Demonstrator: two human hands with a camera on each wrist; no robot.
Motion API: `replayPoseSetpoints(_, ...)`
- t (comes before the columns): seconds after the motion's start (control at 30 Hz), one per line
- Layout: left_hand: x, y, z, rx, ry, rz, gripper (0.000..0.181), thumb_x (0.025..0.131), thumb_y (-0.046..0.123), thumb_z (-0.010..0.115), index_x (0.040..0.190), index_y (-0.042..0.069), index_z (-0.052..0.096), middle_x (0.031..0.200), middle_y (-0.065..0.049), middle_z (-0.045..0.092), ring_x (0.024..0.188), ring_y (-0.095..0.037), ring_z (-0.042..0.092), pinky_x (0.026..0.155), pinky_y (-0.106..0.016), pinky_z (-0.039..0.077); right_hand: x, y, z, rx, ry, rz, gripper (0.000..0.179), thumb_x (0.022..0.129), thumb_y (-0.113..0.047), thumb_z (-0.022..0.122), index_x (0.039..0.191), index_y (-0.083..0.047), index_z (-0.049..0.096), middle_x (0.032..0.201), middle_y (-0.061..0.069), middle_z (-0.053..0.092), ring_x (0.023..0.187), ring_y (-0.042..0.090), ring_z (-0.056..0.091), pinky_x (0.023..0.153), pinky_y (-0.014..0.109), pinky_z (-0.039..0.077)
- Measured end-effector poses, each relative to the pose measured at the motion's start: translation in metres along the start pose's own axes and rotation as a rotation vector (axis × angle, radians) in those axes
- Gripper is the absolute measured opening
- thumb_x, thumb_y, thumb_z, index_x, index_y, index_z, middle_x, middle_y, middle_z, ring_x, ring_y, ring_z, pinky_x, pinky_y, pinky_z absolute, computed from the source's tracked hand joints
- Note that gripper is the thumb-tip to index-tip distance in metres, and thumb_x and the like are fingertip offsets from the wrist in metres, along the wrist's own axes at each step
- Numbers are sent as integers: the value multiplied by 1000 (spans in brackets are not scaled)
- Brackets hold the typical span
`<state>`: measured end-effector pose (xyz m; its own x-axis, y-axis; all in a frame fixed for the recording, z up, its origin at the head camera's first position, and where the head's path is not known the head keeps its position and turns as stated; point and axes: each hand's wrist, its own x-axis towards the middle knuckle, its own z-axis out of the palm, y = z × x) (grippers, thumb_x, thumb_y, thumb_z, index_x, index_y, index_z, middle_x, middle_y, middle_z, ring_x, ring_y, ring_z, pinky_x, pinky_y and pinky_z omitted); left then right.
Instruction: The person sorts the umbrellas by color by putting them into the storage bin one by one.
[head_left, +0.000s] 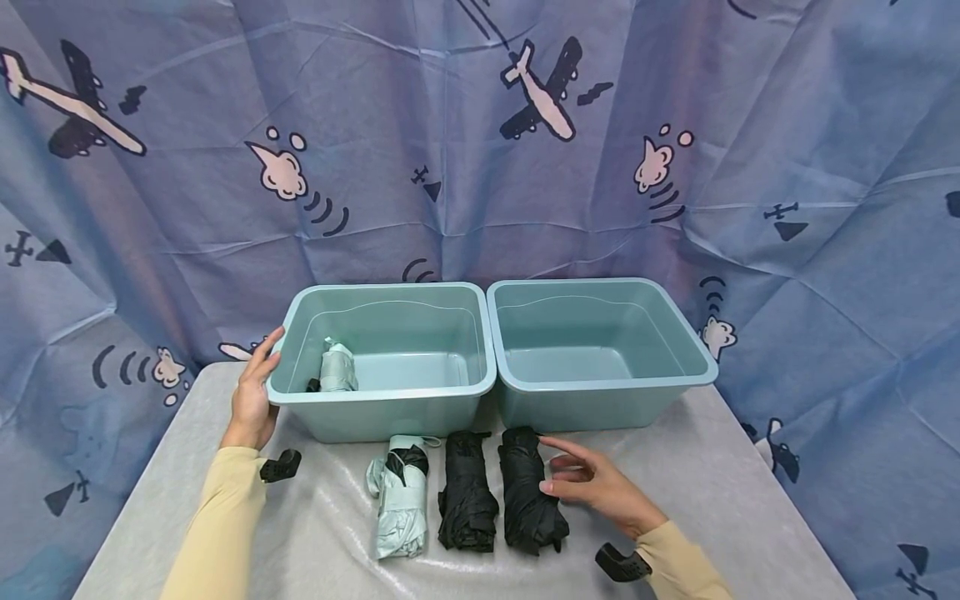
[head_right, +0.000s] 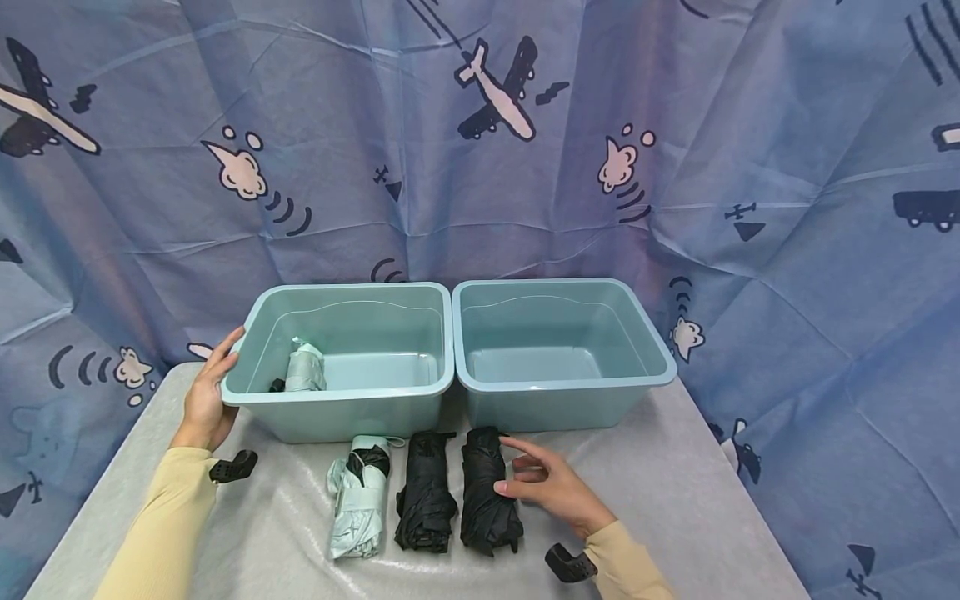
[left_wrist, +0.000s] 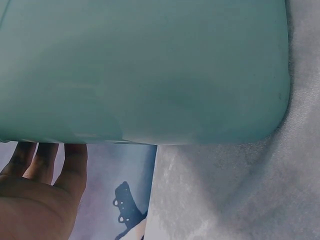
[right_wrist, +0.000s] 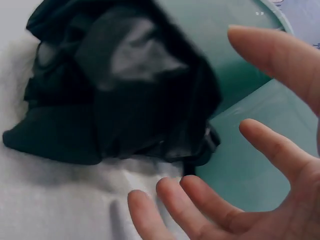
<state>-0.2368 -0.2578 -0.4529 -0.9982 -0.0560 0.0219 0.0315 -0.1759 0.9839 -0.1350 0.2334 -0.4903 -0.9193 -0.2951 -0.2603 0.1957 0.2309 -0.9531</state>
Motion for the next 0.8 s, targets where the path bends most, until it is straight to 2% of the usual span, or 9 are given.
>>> replayPoseSetpoints(0.23, 0, 1, 0, -11, -13, 7, 54, 111, 34, 39, 163, 25, 26, 162, -5, 24, 129, -13, 42, 96, -24, 42, 7, 9, 6, -27, -68, 41, 74, 92, -25, 78, 156, -19, 43, 142, 27, 44, 120, 33, 54, 90, 45, 52)
replayPoseSetpoints(0.43, 0, 1, 2, 0, 1, 7, 53, 111, 35, 39, 162, 24, 28, 162, -4, 25, 131, -15, 41, 97, -25, 42, 14, 9, 12, -128, -108, -2, 72, 90, -28, 80, 154, -23, 47, 144, 22, 45, 114, 31, 52, 85, 43, 47)
replayPoseSetpoints(0.57, -1, 0, 1, 14, 7, 7, 53, 111, 36, 40, 162, 25, 29, 163, -5, 25, 133, -17, 40, 97, -26, 42, 19, 7, 16, -197, -128, -7, 72, 90, -30, 80, 154, -24, 47, 153, 19, 38, 113, 32, 48, 84, 45, 44)
replayPoseSetpoints(0.7, -1, -1, 0, 17, 4, 12, 53, 111, 36, 40, 162, 26, 30, 164, -5, 24, 134, -19, 38, 98, -26, 42, 23, 4, 20, -231, -149, -19, 75, 89, -30, 81, 155, -21, 46, 159, 21, 32, 124, 40, 45, 92, 52, 43)
replayPoseSetpoints(0.8, -1, -1, 0, 17, 1, 13, 53, 111, 37, 40, 162, 27, 30, 164, -5, 24, 136, -20, 37, 99, -26, 41, 26, 3, 22, -260, -173, -58, 78, 88, -29, 82, 155, -17, 44, 161, 21, 29, 136, 44, 39, 100, 58, 40)
